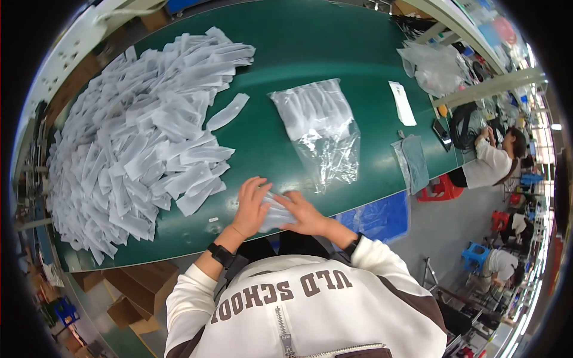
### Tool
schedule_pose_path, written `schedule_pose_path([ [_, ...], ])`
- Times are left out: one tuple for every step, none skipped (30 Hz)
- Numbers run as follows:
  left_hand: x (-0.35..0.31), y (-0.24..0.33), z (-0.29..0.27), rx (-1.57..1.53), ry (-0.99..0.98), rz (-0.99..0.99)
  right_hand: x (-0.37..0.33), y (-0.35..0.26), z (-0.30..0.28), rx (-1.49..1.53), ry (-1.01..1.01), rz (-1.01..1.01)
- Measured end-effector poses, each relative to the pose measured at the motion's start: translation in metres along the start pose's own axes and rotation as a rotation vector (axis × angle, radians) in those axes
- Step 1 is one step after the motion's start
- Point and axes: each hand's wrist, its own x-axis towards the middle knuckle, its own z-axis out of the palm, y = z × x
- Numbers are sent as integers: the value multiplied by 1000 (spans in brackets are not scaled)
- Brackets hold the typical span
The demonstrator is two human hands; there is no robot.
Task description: The person gathers small white pouches from a pile, stacks them together, and places the stack into a clear plastic bag. This process is repeated until the bag is filled and set aside to start a new one.
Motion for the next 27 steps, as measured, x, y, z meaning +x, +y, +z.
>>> schedule_pose_path([
  [16, 19, 2, 31, -25, 77, -27, 3, -19, 81, -7, 57],
  [32, 36, 6, 32, -33, 91, -56, 5, -39, 164, -14, 114],
  [49, 52, 12, 25, -22, 152, -84, 6, -57, 199, -12, 210],
  [65, 65, 20, 17, -11, 214, -110, 7, -73, 237, -10, 305],
  [83, 80, 30, 15, -22, 229, -138, 8, -84, 273, 71, 369],
  [100, 92, 42, 108, -77, 261, -159, 11, -90, 312, 149, 430],
  [115, 101, 53, 202, -131, 294, -174, 14, -91, 318, 163, 430],
  [127, 105, 69, 204, -140, 310, -187, 17, -91, 333, 272, 496],
  [136, 103, 89, 402, -194, 279, -195, 20, -91, 349, 374, 559],
  [143, 97, 106, 602, -246, 246, -201, 25, -92, 365, 476, 619],
  [150, 86, 123, 605, -252, 261, -204, 28, -92, 371, 491, 619],
  [156, 72, 138, 662, -336, 202, -202, 29, -90, 394, 528, 603],
  [157, 60, 147, 722, -421, 141, -198, 31, -88, 419, 563, 586],
  [155, 48, 154, 734, -426, 150, -193, 32, -87, 445, 597, 567],
  [153, 34, 159, 675, -456, 128, -188, 34, -87, 456, 607, 563],
  [153, 25, 158, 616, -487, 108, -182, 35, -87, 456, 599, 529],
  [152, 16, 158, 558, -517, 85, -176, 36, -89, 455, 590, 493],
  [153, 17, 156, 564, -527, 96, -172, 38, -90, 451, 583, 463],
  [154, 18, 153, 445, -476, 92, -167, 40, -91, 460, 594, 464],
  [154, 18, 150, 326, -424, 85, -163, 43, -92, 452, 563, 430],
  [157, 23, 146, 209, -369, 75, -157, 47, -93, 442, 531, 394],
  [161, 26, 141, 216, -373, 78, -151, 50, -94, 432, 497, 357],
  [168, 35, 135, 102, -371, 55, -145, 55, -95, 436, 503, 355],
  [175, 45, 128, -13, -367, 31, -139, 61, -94, 373, 494, 325],
  [182, 55, 122, -128, -362, 6, -132, 67, -94, 308, 484, 295],
  [186, 64, 115, -122, -360, 5, -123, 71, -91, 245, 470, 261],
  [190, 73, 109, -131, -355, -8, -113, 72, -86, 247, 469, 256],
])
